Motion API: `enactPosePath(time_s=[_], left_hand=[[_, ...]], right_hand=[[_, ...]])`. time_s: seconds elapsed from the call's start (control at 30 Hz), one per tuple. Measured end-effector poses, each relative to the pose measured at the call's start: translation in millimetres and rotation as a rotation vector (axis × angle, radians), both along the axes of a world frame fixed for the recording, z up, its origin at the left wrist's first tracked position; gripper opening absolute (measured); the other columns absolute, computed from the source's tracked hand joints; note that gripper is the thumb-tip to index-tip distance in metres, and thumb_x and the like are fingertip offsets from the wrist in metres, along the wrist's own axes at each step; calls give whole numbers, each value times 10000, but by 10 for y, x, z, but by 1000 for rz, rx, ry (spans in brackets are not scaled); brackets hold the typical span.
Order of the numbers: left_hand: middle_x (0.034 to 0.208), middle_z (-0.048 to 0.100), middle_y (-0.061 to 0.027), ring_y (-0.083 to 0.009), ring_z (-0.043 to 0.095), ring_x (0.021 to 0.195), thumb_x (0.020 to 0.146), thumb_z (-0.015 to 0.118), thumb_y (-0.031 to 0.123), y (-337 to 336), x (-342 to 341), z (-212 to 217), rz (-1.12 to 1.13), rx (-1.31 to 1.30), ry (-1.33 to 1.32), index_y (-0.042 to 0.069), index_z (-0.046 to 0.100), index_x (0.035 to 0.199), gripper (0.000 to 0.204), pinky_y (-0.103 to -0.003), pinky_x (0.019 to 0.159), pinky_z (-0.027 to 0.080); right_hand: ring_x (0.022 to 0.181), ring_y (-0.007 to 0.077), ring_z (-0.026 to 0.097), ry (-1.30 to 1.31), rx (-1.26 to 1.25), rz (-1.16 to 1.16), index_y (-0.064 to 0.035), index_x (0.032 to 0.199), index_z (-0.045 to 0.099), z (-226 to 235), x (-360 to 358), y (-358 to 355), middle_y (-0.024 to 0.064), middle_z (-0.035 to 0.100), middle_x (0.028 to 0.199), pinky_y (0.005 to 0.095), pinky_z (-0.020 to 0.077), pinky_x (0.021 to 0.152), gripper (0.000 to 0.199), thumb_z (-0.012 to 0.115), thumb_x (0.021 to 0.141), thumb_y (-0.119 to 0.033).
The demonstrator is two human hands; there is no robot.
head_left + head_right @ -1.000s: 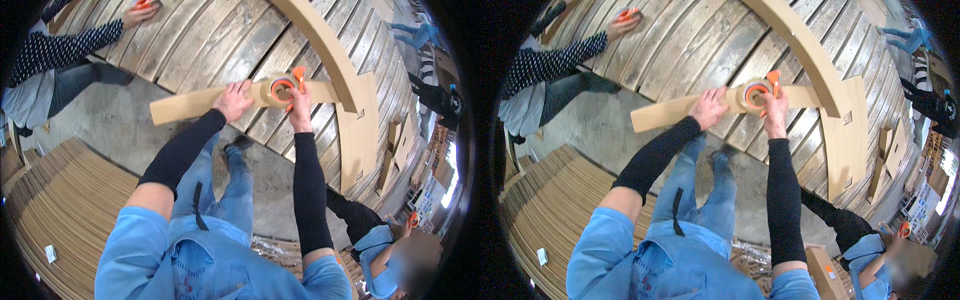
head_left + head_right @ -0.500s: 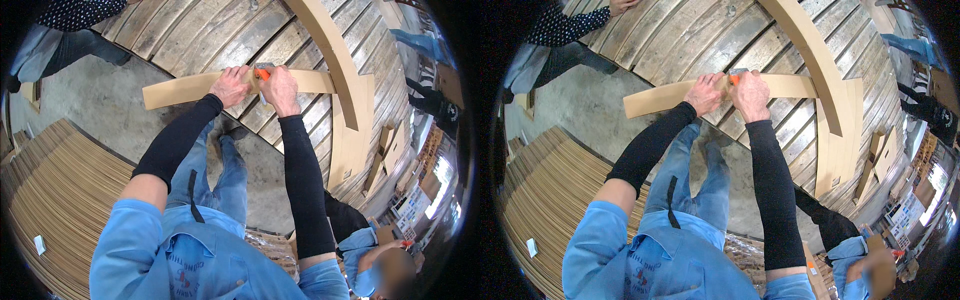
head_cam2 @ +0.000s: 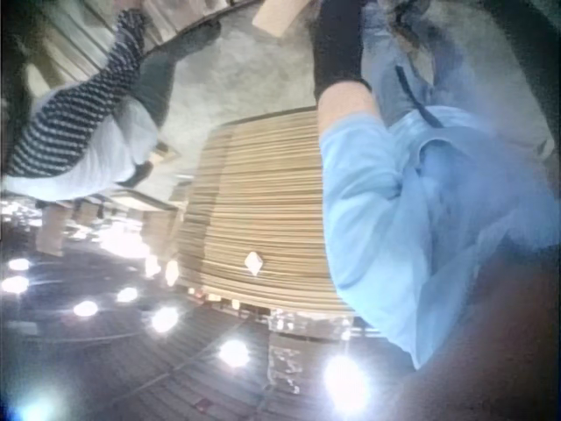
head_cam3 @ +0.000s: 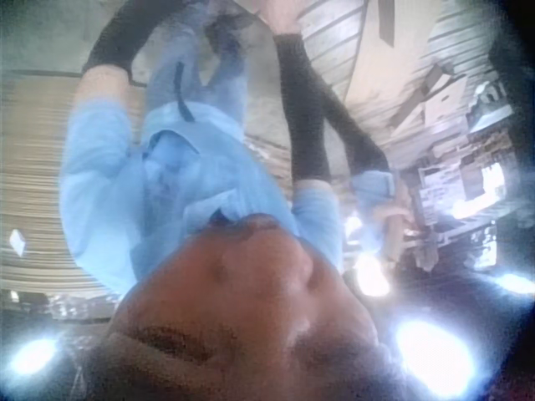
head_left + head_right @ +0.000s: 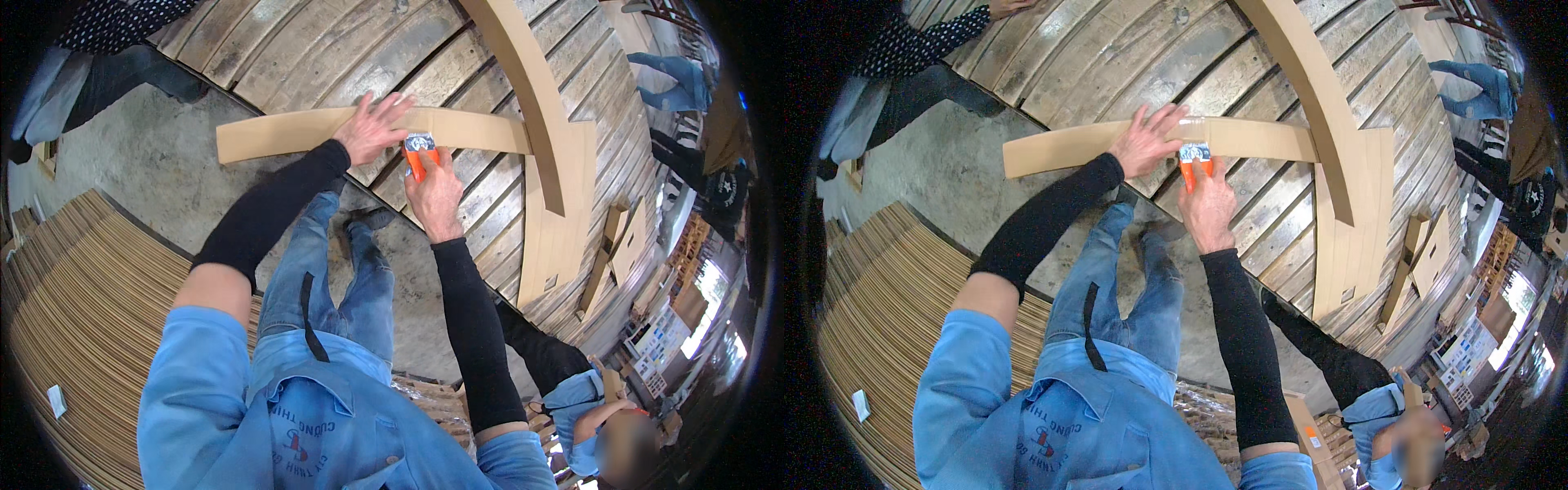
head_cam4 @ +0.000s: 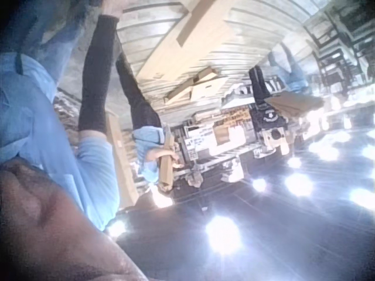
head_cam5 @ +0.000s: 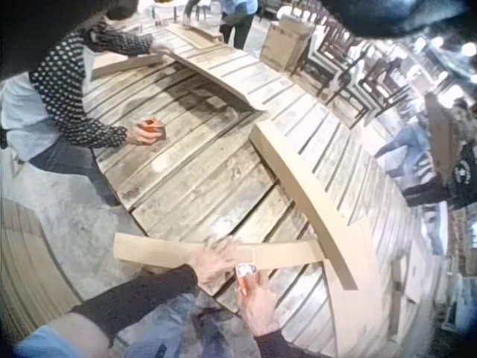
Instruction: The person repeatedly picks up flat cardboard pieces from a wooden pallet, applies clear packing tape to the edges using a handheld dispenser, and places the taped pieces back onto the pallet. Other workers are visible nearby performing similar tasks.
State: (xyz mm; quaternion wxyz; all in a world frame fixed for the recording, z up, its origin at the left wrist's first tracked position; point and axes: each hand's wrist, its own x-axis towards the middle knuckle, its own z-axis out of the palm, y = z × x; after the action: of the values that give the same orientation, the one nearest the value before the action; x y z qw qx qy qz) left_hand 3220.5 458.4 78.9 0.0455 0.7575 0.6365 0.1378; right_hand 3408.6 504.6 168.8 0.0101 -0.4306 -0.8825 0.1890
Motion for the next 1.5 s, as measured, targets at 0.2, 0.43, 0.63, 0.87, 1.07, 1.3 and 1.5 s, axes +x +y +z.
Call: enactPosePath(time_s=[0.2,0.43,0.63,0.87,1.07,1.3,1.5], left_hand=[[1494,419,-159,-365,465,1326,709,760,140,328,117,-54,-17,-241,-92,178,605,1221,536,-511,1051,414],[1486,456,-242,-390,442,1384,639,865,216,535,-44,201,-29,-607,-549,-4,500,1393,866,-434,1153,388],[1511,452,-226,-376,481,1351,759,815,448,389,-67,-124,230,-581,-547,28,546,1316,748,-455,1120,412],[1479,434,-181,-342,441,1322,820,660,635,-243,408,5,197,-167,122,86,617,1160,647,-469,1043,380],[1268,525,-157,-314,567,1108,725,764,497,-27,234,-155,161,-142,59,119,637,1082,535,-418,897,479],[1251,548,-165,-351,617,1050,744,780,470,28,-66,-113,194,-173,-33,92,645,1170,585,-472,858,556],[1245,597,-186,-386,591,1151,808,750,486,346,-242,-66,154,-523,-436,-17,636,1185,640,-439,1008,480]], right_hand=[[902,418,707,24,-75,-62,-66,1176,706,41,11,41,221,576,1325,479,588,791,448,732,734,-133],[849,424,706,124,3,22,-58,1154,698,153,99,235,258,588,1242,488,591,738,419,733,744,-139],[890,425,700,-7,-76,25,-84,1094,735,91,-240,523,211,633,1137,503,582,792,359,739,755,-201],[778,436,713,76,2,118,-20,904,730,21,-266,526,261,635,1022,493,598,692,234,742,724,-167],[795,427,715,43,-7,169,-20,899,731,128,-277,695,256,643,1000,488,598,705,223,738,729,-164],[803,400,711,-89,-138,201,-62,1182,693,221,333,424,217,581,1230,468,600,732,472,748,720,-141],[897,379,698,114,23,134,-61,1258,665,-78,757,243,208,520,1353,447,595,774,560,767,709,-106]])
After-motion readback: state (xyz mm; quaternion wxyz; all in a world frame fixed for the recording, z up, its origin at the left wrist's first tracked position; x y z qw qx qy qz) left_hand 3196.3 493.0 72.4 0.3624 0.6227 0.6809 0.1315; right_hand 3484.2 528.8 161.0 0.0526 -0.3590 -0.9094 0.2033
